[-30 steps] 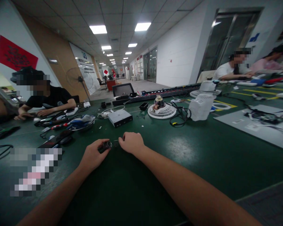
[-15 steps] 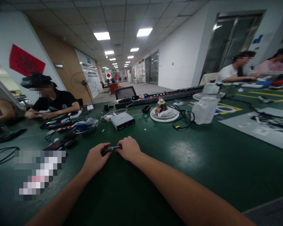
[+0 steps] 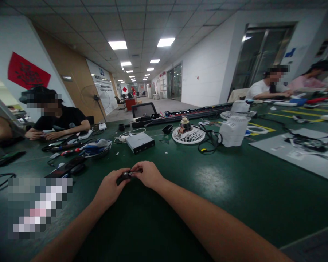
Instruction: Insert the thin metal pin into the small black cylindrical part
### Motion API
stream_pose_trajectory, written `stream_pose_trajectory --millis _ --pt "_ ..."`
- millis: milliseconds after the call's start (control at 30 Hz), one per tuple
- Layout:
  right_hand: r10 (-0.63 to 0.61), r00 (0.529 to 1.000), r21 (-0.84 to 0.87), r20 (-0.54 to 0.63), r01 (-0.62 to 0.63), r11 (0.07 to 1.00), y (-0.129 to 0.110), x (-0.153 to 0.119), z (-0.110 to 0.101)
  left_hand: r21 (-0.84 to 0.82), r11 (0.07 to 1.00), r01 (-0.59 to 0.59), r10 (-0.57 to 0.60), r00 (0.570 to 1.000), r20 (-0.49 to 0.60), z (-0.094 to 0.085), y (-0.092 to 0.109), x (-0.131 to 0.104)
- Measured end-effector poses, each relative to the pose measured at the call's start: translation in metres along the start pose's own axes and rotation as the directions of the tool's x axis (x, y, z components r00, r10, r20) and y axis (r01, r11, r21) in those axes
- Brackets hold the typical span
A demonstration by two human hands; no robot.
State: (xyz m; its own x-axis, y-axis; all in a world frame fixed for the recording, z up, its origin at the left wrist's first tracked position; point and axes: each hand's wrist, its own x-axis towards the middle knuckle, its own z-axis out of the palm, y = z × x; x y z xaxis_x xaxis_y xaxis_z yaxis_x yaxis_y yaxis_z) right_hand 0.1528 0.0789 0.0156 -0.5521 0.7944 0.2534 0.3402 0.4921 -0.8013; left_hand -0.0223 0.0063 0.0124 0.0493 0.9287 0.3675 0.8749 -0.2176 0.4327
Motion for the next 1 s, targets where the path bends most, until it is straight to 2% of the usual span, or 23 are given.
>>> stream_pose_trajectory --millis 133,200,333,433,567,667,833,933,1000 --pt "-0.101 0.995 -0.237 -0.007 0.096 0.967 0.0016 -0.0004 -0.0023 0.028 0.999 -0.043 0.043 0.999 0.019 0.0004 0.0002 0.0002" --pt "-0.131 0.991 -0.287 -0.002 0.125 0.950 0.0018 -0.0011 -0.0032 0.030 0.998 -0.050 0.049 0.998 0.027 0.0002 0.0003 -0.0001" --pt "-0.060 0.997 -0.260 -0.048 0.045 0.965 -0.0014 -0.0036 -0.0034 0.002 0.997 -0.071 0.071 0.996 0.050 -0.0017 0.0002 -0.0012" --pt "-0.002 0.999 -0.171 -0.050 -0.006 0.985 -0.0028 -0.0039 -0.0034 -0.014 0.992 -0.123 0.124 0.990 0.062 -0.0041 -0.0003 -0.0016" --pt "-0.030 1.000 -0.087 -0.006 0.029 0.996 -0.0003 -0.0019 -0.0033 0.000 0.989 -0.148 0.148 0.988 0.033 -0.0052 -0.0018 -0.0013" --pt "-0.061 0.998 -0.109 0.005 0.061 0.992 -0.0003 -0.0022 -0.0023 0.005 0.991 -0.135 0.135 0.990 0.031 -0.0043 -0.0031 -0.0010" --pt "-0.002 0.996 -0.070 -0.091 -0.004 0.998 -0.0019 -0.0050 -0.0017 -0.023 0.988 -0.153 0.154 0.987 0.047 -0.0035 -0.0029 -0.0023" --pt "0.003 0.998 -0.082 -0.064 -0.008 0.997 -0.0006 -0.0052 -0.0026 -0.032 0.986 -0.164 0.166 0.985 0.050 -0.0027 -0.0008 -0.0027" --pt "0.000 0.998 -0.151 -0.059 -0.009 0.988 -0.0009 -0.0055 -0.0024 -0.030 0.990 -0.138 0.140 0.989 0.044 -0.0016 0.0005 -0.0020"
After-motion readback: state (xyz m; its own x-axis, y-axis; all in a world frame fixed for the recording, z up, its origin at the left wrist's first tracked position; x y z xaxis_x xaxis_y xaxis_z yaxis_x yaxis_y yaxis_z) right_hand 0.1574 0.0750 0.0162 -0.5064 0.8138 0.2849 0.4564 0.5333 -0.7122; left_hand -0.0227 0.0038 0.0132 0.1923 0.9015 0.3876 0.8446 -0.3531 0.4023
